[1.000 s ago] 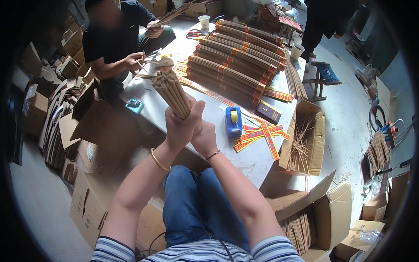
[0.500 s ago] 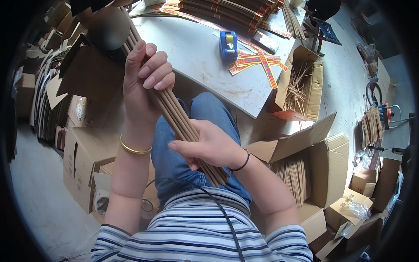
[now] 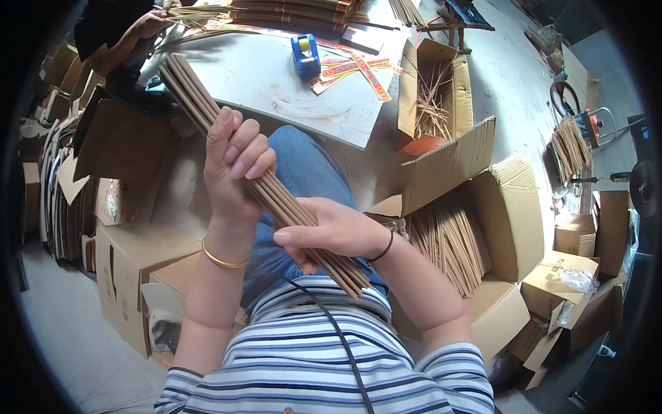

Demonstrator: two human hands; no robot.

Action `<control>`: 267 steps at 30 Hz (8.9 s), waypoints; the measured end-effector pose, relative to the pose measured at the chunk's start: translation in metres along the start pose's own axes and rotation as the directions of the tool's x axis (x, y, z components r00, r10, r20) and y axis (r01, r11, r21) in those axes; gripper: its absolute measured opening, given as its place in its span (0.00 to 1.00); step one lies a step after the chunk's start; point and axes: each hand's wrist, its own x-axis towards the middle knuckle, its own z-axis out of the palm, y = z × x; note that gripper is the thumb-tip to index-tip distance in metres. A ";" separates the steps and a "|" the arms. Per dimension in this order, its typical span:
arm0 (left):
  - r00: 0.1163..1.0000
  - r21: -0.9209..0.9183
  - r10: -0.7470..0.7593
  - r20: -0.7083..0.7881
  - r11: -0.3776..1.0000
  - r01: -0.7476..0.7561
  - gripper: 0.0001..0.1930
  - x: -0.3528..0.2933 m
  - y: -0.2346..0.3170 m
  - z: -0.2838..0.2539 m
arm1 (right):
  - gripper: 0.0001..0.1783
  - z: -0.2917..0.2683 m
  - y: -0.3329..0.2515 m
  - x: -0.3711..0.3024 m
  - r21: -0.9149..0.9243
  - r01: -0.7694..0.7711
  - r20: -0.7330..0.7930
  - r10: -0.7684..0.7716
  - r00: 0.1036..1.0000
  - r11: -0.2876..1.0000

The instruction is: The person gathers incense sticks from a cardboard box, aligns them into a bundle, and wraps a red and yellow paper band around the middle to secure them. The person repeats this process for multiple bundles.

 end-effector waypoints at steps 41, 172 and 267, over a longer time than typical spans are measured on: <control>0.948 -0.081 0.140 -0.287 0.982 -0.169 0.13 -0.018 -0.011 -0.016 | 0.06 0.017 -0.012 -0.091 -0.837 0.089 -0.362 -0.667 0.651 0.541; 0.887 -0.112 0.300 -0.353 0.927 -0.358 0.14 -0.038 0.040 -0.065 | 0.18 0.048 -0.050 0.046 -0.970 -0.097 -0.162 -0.294 0.942 0.224; 0.950 0.554 0.201 0.241 0.775 -0.305 0.14 0.179 0.100 -0.007 | 0.18 -0.085 -0.100 0.223 -0.704 0.449 0.005 -0.628 0.778 0.551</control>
